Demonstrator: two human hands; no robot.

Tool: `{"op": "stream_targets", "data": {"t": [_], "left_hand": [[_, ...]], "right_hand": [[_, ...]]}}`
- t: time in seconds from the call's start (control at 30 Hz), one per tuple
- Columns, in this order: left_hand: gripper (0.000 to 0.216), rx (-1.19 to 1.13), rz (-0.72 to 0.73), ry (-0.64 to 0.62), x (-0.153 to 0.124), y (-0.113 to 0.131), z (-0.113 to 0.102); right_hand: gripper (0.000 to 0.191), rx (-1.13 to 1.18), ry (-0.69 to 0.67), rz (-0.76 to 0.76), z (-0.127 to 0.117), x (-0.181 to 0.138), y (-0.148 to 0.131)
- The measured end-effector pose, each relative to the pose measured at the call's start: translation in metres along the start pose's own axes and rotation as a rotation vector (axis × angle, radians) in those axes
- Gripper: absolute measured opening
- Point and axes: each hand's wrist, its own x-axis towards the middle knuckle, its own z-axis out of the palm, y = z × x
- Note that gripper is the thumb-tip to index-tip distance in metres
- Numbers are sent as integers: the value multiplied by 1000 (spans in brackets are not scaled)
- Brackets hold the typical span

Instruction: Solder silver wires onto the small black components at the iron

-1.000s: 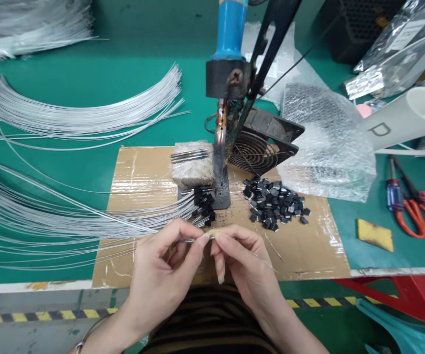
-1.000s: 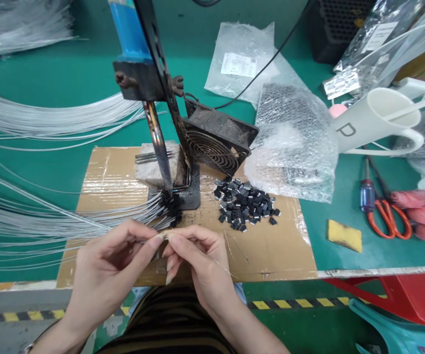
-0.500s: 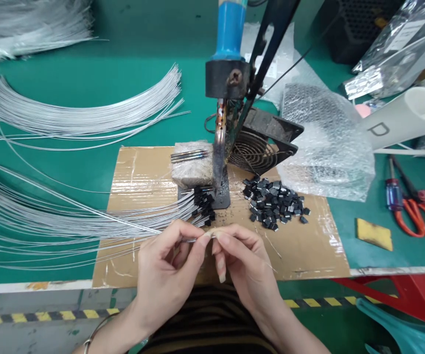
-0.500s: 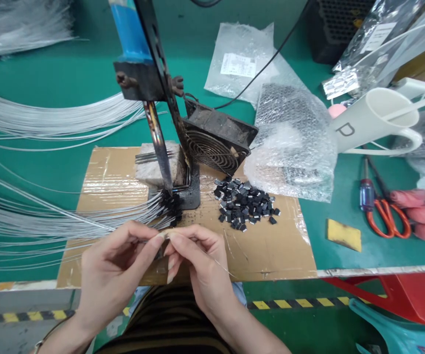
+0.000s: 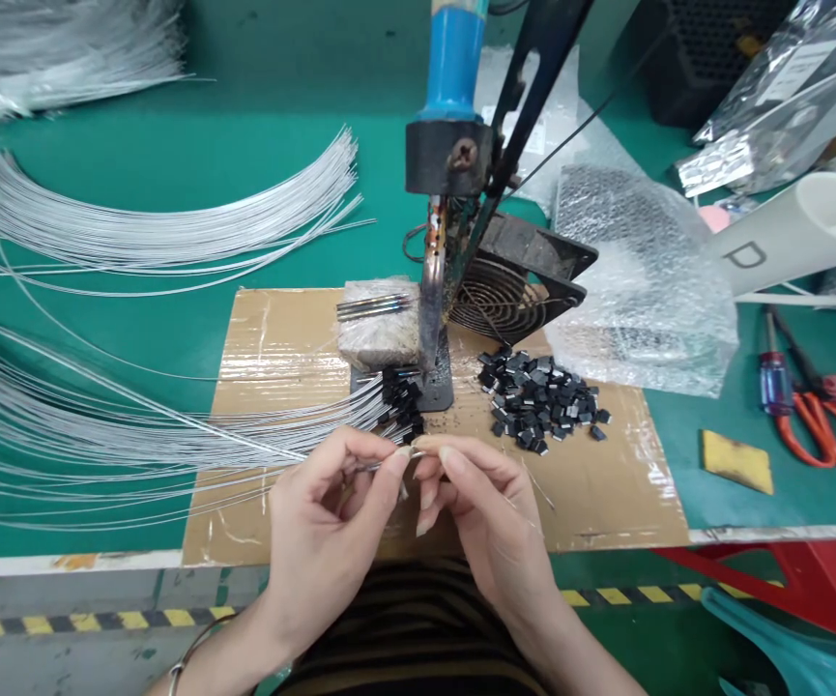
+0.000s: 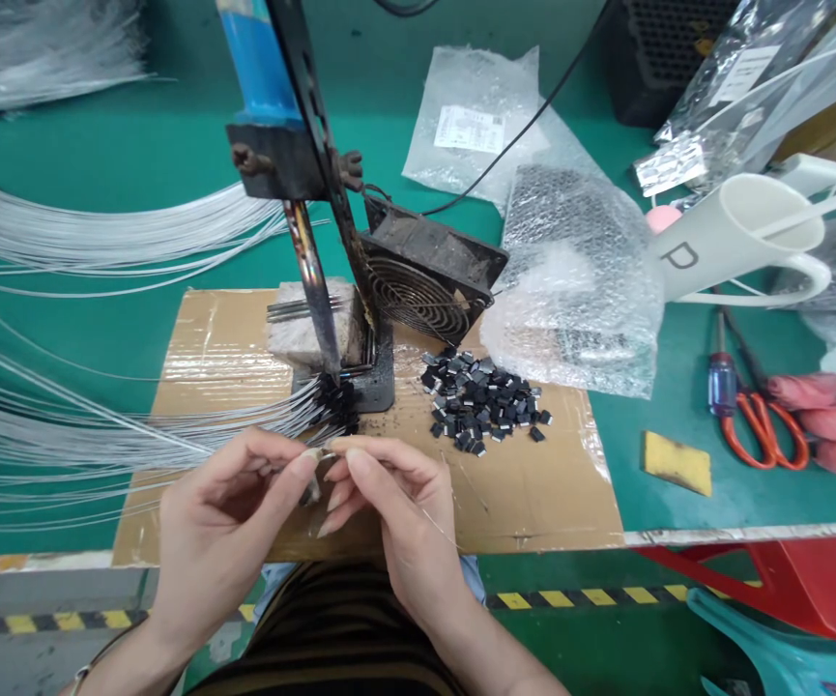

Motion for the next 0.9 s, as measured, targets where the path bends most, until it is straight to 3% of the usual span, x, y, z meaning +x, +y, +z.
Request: {"op": "stream_targets", "data": {"t": [0.2, 0.5, 0.73, 0.9], "left_hand": [[8, -20, 19, 22, -1, -1, 0], [14, 13, 100, 12, -1, 1, 1], [9, 57, 102, -33, -5, -7, -1], [10, 119, 209, -46, -4, -8, -4]], "right_hand": [[9, -153, -23, -50, -4, -2, 4], [6, -170, -24, -70, -3, -3, 2], [4, -156, -20, -38, -8, -3, 1], [10, -145, -47, 39, -10, -1, -5]]}}
